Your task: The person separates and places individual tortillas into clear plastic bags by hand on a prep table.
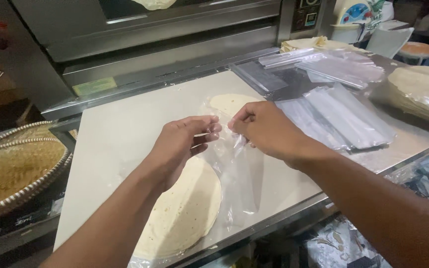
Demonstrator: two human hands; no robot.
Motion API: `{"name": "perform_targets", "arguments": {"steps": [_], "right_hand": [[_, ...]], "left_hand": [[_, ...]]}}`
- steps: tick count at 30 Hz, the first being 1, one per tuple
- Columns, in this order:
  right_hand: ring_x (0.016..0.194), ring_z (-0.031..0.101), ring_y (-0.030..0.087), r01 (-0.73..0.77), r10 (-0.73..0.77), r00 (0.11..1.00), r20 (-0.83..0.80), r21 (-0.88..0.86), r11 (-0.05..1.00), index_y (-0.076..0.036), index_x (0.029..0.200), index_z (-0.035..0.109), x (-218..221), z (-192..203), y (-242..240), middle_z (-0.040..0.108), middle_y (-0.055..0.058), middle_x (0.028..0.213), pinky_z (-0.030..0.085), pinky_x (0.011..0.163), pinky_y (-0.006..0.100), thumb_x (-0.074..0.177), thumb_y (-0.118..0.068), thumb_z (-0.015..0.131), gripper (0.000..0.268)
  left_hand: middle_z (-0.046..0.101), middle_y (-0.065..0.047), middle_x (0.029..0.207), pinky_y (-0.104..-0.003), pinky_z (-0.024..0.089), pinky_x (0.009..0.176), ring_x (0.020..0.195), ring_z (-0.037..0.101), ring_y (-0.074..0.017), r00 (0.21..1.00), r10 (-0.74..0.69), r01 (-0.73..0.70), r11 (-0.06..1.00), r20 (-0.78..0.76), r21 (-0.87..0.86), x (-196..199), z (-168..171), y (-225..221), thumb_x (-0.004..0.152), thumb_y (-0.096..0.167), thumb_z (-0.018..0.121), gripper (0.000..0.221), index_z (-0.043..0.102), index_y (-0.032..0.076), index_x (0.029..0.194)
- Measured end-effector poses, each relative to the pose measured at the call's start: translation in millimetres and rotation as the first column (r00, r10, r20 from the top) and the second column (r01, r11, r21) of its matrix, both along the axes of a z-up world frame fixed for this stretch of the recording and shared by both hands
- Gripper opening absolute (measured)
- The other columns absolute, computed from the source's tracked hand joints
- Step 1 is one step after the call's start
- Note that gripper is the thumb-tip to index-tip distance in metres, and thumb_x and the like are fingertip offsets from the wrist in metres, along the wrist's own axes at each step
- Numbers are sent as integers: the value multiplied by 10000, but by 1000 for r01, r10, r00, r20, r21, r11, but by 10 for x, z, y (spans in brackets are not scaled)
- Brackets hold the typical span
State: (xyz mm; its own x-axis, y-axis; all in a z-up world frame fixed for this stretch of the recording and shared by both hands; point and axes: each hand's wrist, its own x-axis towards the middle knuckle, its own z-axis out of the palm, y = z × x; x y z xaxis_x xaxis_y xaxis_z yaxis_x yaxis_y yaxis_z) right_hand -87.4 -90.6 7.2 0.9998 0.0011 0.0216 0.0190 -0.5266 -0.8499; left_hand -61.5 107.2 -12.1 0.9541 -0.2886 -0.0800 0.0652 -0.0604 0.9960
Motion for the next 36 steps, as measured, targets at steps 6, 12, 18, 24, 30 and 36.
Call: {"name": "perform_targets", "arguments": {"steps": [6, 12, 18, 24, 30, 36], "right_hand": [[729, 638, 145, -53, 52, 999, 13, 105, 993, -9, 980, 718, 80, -86, -25, 702, 54, 837, 525, 646, 303, 907, -294, 698, 295], [865, 635, 186, 92, -26, 903, 428, -134, 987, -24, 1096, 630, 67, -28, -32, 594, 55, 1053, 550, 735, 330, 888, -339, 798, 413], [809, 676, 158, -113, 136, 960, 244, -105, 988, -48, 948, 710, 60, -29, -38, 734, 64, 904, 551, 732, 317, 885, -296, 716, 256], [832, 691, 147, -63, 79, 982, 174, -91, 994, -38, 903, 673, 97, -115, -112, 725, 51, 912, 553, 763, 305, 856, -298, 775, 283], [785, 660, 188, 66, -67, 998, 9, 89, 994, -12, 971, 661, 186, -254, -361, 696, 88, 922, 516, 696, 337, 873, -234, 731, 253], [829, 685, 152, 170, -151, 979, -141, 133, 977, -44, 1009, 667, 147, -219, -476, 722, 82, 904, 577, 757, 304, 899, -239, 721, 230]], "left_hand": [[723, -28, 879, -289, 529, 821, 823, 634, -113, 994, -53, 50, 998, 90, 43, 141, -110, 2, 944, 231, 631, 269, 747, 13, 1051], [643, -55, 842, -298, 472, 764, 745, 519, -119, 1000, 13, -15, 997, 23, 73, 103, 0, -63, 1002, 300, 681, 303, 678, -3, 992], [633, -14, 866, -275, 501, 792, 766, 530, -98, 996, -86, 85, 990, -7, -108, 265, -68, -138, 887, 162, 734, 214, 723, 29, 1053], [677, -80, 862, -289, 434, 692, 700, 487, -112, 995, -59, 58, 998, 78, 13, 377, -144, -307, 984, 268, 712, 325, 702, -55, 1025], [698, -37, 902, -251, 537, 738, 739, 596, -93, 986, -168, 162, 974, -22, -160, 421, -161, -505, 944, 113, 651, 224, 719, 17, 1135], [677, -36, 887, -262, 562, 760, 750, 601, -94, 982, -169, 169, 986, -86, -4, 436, -141, -702, 975, 136, 600, 286, 739, 91, 1221]]}}
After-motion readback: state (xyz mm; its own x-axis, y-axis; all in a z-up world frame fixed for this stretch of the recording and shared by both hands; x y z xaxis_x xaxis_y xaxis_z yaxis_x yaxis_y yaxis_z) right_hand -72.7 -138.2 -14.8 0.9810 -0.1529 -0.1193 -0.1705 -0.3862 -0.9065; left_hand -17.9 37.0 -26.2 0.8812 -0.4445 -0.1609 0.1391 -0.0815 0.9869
